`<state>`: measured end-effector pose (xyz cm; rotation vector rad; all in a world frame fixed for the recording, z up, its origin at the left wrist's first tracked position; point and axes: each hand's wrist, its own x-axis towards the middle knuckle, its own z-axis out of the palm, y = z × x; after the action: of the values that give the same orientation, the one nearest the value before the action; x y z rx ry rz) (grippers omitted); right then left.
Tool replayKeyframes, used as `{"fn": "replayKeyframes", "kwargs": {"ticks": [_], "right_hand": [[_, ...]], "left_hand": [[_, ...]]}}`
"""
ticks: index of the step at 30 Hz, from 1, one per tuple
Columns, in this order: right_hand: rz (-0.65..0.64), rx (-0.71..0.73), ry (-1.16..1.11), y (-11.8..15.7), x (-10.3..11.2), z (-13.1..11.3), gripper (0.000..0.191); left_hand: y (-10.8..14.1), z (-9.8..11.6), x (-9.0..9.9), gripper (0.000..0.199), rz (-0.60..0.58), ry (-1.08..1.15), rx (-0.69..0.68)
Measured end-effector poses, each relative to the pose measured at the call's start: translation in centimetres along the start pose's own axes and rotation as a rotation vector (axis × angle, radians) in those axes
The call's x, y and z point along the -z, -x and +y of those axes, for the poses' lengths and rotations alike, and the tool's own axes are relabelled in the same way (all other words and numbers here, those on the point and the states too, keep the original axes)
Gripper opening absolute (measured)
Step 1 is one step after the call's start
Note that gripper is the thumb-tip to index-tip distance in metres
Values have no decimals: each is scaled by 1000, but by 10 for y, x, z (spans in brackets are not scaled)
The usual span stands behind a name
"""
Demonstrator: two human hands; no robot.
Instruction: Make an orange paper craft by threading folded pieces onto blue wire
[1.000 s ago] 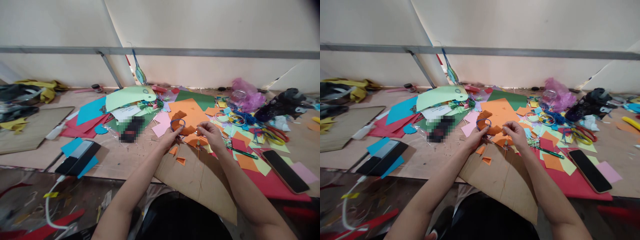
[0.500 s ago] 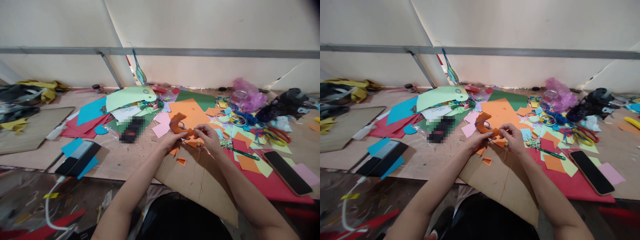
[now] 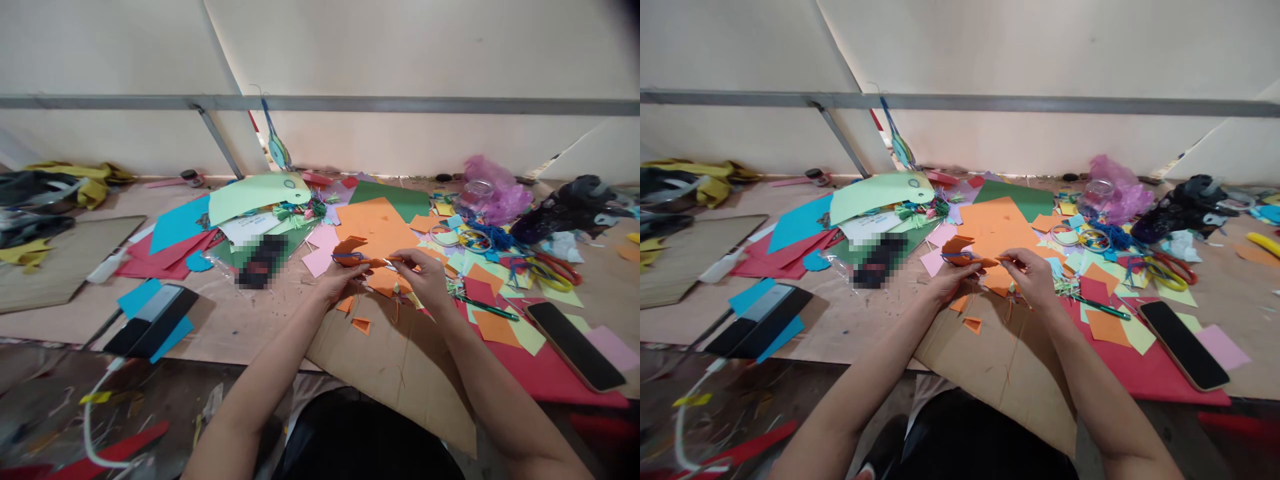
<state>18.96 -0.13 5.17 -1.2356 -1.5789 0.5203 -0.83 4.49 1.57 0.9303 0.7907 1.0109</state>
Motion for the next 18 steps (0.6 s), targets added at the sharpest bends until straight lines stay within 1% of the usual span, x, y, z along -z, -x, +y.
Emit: {"fn": "replayKeyframes", "kwargs": {"ticks": [3, 9, 14, 18], "right_hand": [[-10, 46, 40, 1, 0, 1, 13], [-31, 81, 111, 1, 0, 2, 15], [-39, 141, 142, 1, 0, 1, 15], [-40, 152, 182, 1, 0, 1, 16]], "left_hand": [[-1, -2, 2, 49, -3, -4, -17], [-4, -6, 5, 43, -24, -7, -53], [-4, -3, 6, 42, -43, -28, -51], [-3, -1, 5, 41, -54, -38, -47]]}}
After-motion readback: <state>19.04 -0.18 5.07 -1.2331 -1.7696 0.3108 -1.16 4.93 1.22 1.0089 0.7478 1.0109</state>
